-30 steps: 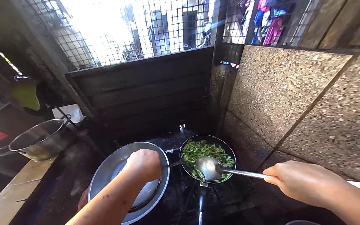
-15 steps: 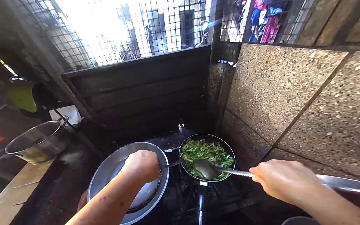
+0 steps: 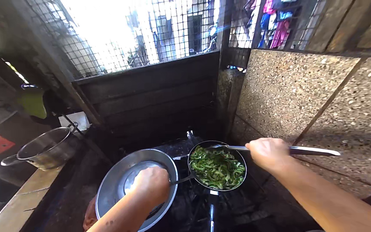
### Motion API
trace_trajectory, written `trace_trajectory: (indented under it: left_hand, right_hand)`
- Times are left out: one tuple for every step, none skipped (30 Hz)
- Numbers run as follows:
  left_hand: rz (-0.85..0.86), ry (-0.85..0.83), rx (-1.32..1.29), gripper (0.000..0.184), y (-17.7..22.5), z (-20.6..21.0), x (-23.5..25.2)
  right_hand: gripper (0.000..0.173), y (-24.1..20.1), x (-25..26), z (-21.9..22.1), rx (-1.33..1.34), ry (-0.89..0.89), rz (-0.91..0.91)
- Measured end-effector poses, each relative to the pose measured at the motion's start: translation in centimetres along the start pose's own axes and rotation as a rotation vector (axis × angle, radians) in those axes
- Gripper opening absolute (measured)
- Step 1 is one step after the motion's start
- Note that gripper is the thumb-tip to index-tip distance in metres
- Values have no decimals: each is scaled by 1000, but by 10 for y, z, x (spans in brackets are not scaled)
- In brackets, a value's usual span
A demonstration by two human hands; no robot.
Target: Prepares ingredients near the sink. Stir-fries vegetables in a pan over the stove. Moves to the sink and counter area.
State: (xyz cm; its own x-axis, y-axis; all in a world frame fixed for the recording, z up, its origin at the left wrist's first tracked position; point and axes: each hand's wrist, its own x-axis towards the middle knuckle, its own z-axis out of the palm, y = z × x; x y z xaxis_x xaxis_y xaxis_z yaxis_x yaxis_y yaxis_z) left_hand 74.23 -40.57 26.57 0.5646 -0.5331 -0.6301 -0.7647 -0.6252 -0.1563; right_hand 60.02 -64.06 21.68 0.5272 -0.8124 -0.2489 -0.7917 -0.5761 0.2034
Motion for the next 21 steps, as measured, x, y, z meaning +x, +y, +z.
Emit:
trace_trajectory:
  left_hand:
    - [-4,6,5,28,-2,5,5]
    - [-14,23,9,26,-6,11,10]
    - [-22,27,3,25,-8,14,13]
    - [-28,29,-4,24,-9,16,13]
    - [-33,27,-8,24,-9,17,13]
    - [-33,24,-9,24,-10,18,13]
    - [-30,23,-8,23,-11,19,13]
    - [-25,22,-8,23,-13,19,13]
    - [-22,20,-5,24,-15,20,12]
    - [-16,19,-6,24,-17,21,12]
    - [-12,17,-7,25,-19,22,13]
    - [-11,12,-8,25,-21,24,13]
    - [-12,6,-11,26,-22,26,13]
    - [-15,-4,-15,26,-22,27,11]
    - [-18,-19,-23,27,-22,27,9]
    - [-19,-36,-37,29,-21,26,6]
    - [-19,-37,-46,30,-21,27,6]
    - [-24,-32,-53,29,-21,29,6]
    - [-27,-12,-45,26,-22,33,8]
    - [-33,-1,-44,25,-23,34,10]
    - [-36,1,-46,25,-22,35,10]
  right_hand:
    - [21,-11,9,1,6,-19,15]
    - [22,-22,15,1,21,-47,26]
    - [22,-32,21,0,34,-67,26]
    - [22,-41,25,-1,41,-78,8]
    - [22,-49,27,-3,39,-82,-29]
    - [21,-56,26,-7,25,-83,-75]
    - [22,-63,22,-12,-8,-87,-124]
    - [22,-69,16,-17,-58,-92,-180]
    - [22,-73,11,-21,-121,-93,-247]
    - [22,-74,6,-23,-189,-72,-329]
    - [23,-72,3,-23,-262,-33,-421]
    - [24,-68,3,-21,-327,12,-508]
    - [25,-62,5,-19,-369,59,-579]
    - [26,-53,8,-16,-386,105,-633]
    - [26,-42,12,-14,-378,159,-670]
    - [24,-29,16,-14,-362,214,-691]
    - [20,-18,20,-15,-349,278,-692]
    - [19,-9,20,-20,-351,308,-660]
    - [19,-2,19,-27,-363,314,-604]
    - [21,0,15,-38,-377,286,-523]
    - [22,-2,10,-49,-388,223,-424]
